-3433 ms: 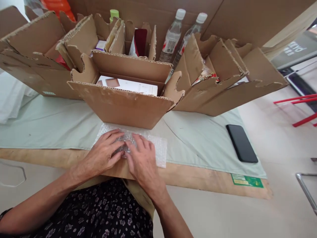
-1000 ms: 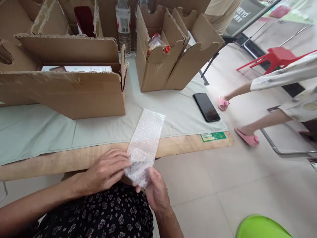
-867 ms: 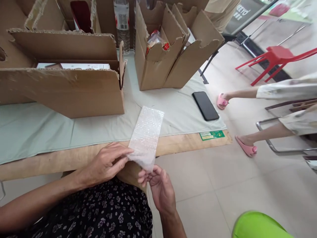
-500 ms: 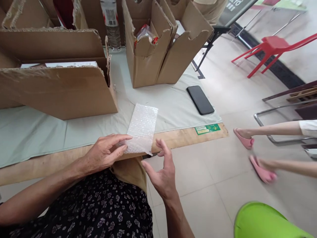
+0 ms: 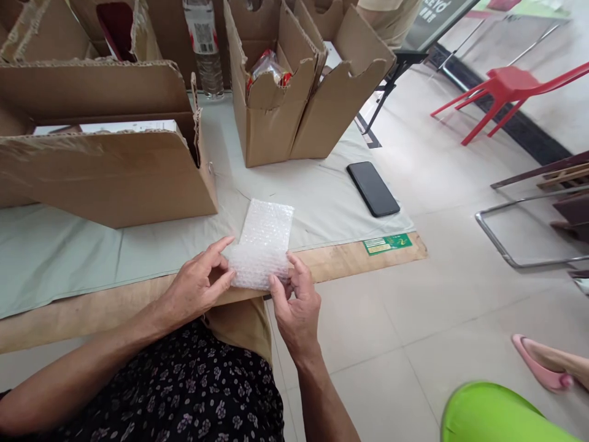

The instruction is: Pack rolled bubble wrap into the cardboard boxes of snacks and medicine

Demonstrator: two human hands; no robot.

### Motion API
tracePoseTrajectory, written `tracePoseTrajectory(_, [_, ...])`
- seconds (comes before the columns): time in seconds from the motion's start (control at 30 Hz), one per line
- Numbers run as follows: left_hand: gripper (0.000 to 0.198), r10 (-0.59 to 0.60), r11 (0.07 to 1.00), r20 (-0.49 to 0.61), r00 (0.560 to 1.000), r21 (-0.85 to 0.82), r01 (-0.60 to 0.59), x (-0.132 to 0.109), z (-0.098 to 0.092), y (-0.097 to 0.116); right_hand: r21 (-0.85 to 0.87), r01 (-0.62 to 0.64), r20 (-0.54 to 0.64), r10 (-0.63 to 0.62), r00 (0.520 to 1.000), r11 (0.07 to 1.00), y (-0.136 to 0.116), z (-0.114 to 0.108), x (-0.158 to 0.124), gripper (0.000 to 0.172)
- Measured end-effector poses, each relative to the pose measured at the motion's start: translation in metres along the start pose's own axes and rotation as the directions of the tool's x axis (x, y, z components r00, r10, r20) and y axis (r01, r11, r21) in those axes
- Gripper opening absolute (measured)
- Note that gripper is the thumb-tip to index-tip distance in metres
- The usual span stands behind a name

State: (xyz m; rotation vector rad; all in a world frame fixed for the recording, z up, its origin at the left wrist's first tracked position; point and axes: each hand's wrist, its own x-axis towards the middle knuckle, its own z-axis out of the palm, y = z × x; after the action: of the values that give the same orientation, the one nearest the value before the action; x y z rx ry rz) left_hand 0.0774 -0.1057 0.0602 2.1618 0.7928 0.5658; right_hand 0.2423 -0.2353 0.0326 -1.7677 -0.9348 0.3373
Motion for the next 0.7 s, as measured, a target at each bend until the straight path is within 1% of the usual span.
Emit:
tracePoseTrajectory(0.07, [0.053, 0.06, 0.992, -0.033, 0.998, 0.11, -0.056, 0.002, 0.005, -0.002, -0.098, 0.061, -0.031, -0.064, 0.997, 0.993, -0.003, 0.001, 0.003, 0.045])
tracePoseTrajectory(0.13, [0.054, 0.096, 0.979, -0.038, 0.995, 0.182, -0.088, 0.002, 0.009, -0.004, -0.205, 0.126, -0.049, -0.138, 0.989, 0.971, -0.003, 0.002, 0.005, 0.046])
tracePoseTrajectory(0.23, [0.054, 0.133, 0.966, -0.04, 0.99, 0.23, -0.121, 0.003, 0.011, -0.006, -0.326, 0.208, -0.044, -0.235, 0.971, 0.922, 0.003, 0.004, 0.005, 0.046])
tracePoseTrajectory(0.37, [0.05, 0.167, 0.943, -0.037, 0.985, 0.297, -0.149, 0.005, 0.012, -0.004, -0.438, 0.273, -0.038, -0.321, 0.946, 0.857, 0.009, 0.005, 0.006, 0.046])
tracePoseTrajectory(0.47, [0.046, 0.2, 0.91, -0.029, 0.979, 0.375, -0.175, 0.007, 0.013, -0.003, -0.493, 0.32, -0.048, -0.393, 0.918, 0.809, 0.007, -0.003, 0.005, 0.052])
tracePoseTrajectory(0.53, [0.044, 0.228, 0.889, -0.021, 0.974, 0.413, -0.199, 0.009, 0.013, -0.004, -0.519, 0.377, -0.049, -0.466, 0.883, 0.768, 0.002, -0.012, 0.003, 0.058])
tracePoseTrajectory(0.57, [0.042, 0.24, 0.879, -0.018, 0.971, 0.429, -0.209, 0.01, 0.014, -0.005, -0.519, 0.419, -0.023, -0.502, 0.865, 0.745, -0.001, -0.017, 0.002, 0.058])
tracePoseTrajectory(0.6, [0.041, 0.251, 0.87, -0.016, 0.968, 0.442, -0.218, 0.01, 0.014, -0.005, -0.511, 0.467, 0.03, -0.527, 0.849, 0.722, -0.003, -0.022, 0.001, 0.056])
tracePoseTrajectory(0.63, [0.039, 0.26, 0.863, -0.016, 0.965, 0.452, -0.225, 0.011, 0.014, -0.006, -0.495, 0.515, 0.109, -0.538, 0.836, 0.7, -0.005, -0.025, 0.0, 0.052])
tracePoseTrajectory(0.7, [0.035, 0.266, 0.859, -0.027, 0.963, 0.459, -0.225, 0.011, 0.014, -0.007, -0.456, 0.584, 0.281, -0.514, 0.81, 0.672, -0.007, -0.028, 0.001, 0.042])
